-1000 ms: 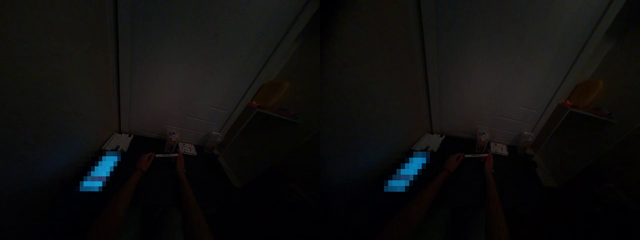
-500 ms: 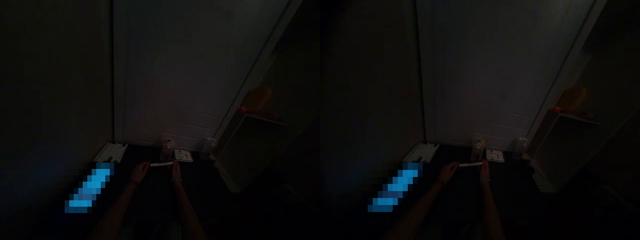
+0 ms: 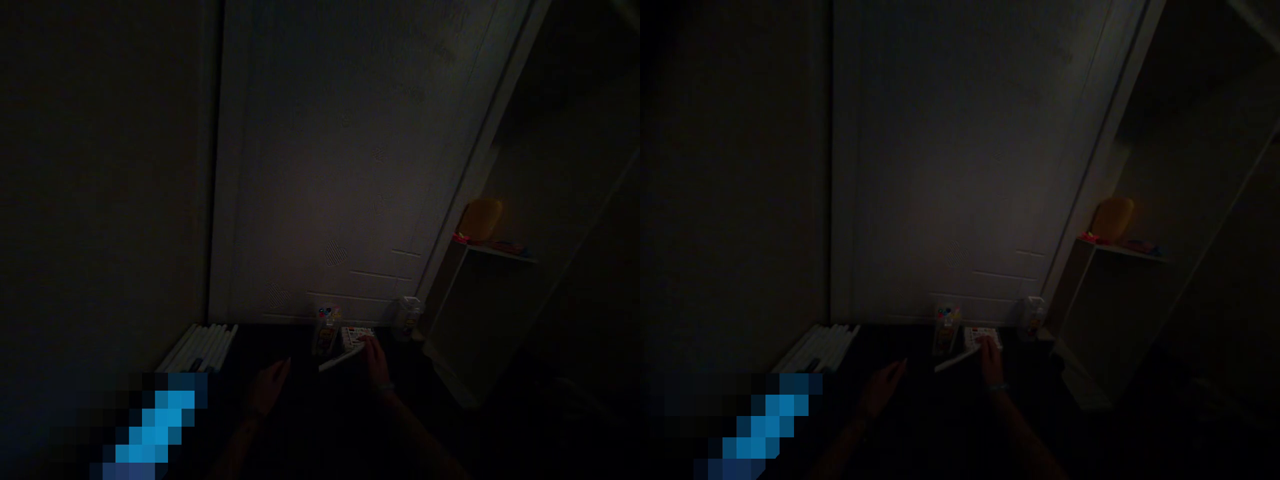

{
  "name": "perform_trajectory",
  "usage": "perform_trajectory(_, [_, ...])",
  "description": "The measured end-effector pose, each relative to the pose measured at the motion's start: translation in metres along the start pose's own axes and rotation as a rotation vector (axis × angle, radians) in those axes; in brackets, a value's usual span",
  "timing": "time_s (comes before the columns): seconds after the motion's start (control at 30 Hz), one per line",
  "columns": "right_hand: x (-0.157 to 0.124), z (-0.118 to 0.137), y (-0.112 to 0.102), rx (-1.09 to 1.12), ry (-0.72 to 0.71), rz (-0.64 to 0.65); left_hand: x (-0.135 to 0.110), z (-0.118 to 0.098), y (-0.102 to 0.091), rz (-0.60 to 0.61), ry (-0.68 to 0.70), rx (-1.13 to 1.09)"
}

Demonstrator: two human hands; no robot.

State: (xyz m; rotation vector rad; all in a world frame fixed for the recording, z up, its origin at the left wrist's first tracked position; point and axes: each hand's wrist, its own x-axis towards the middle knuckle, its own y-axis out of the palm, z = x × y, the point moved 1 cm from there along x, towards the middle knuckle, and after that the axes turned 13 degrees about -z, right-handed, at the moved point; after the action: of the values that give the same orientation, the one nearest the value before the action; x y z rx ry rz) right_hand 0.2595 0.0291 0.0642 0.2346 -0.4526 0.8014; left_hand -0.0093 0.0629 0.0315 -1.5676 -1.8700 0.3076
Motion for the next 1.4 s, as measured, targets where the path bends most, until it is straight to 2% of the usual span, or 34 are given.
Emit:
perform_trajectory(0.03, [0.017,0.015,-0.006,-0.009,-0.055,0.03,0.0,-0.002,-0.001,0.009,-0.006,0.014])
perform_trajectory(0.13, [0.071,0.06,-0.018,-0.079,-0.201,-0.063,0.0,-0.004,-0.001,0.052,-0.024,0.053])
perform_trajectory(0.23, [0.112,0.098,-0.014,-0.138,-0.332,-0.075,0.003,-0.001,0.004,0.099,-0.033,0.112])
perform_trajectory(0.33, [0.129,0.124,0.004,-0.22,-0.49,-0.01,0.005,0.004,0.01,0.099,-0.009,0.16])
perform_trajectory(0.43, [0.129,0.139,0.025,-0.37,-0.608,0.076,0.005,0.006,0.012,0.101,0.014,0.165])
perform_trajectory(0.63, [0.115,0.135,0.048,-0.643,-0.779,0.113,0.004,0.01,0.013,0.089,0.08,0.174])
perform_trajectory(0.83, [0.117,0.116,0.045,-0.741,-0.794,0.11,0.005,0.01,0.016,0.069,0.089,0.206])
perform_trajectory(1.0, [0.125,0.116,0.041,-0.731,-0.792,0.1,0.004,0.009,0.016,0.064,0.097,0.231])
perform_trajectory(1.17, [0.122,0.114,0.043,-0.764,-0.809,0.207,0.005,0.012,0.019,0.058,0.109,0.231])
perform_trajectory(1.4, [0.097,0.104,0.061,-0.853,-0.847,0.351,0.005,0.013,0.019,0.061,0.11,0.244])
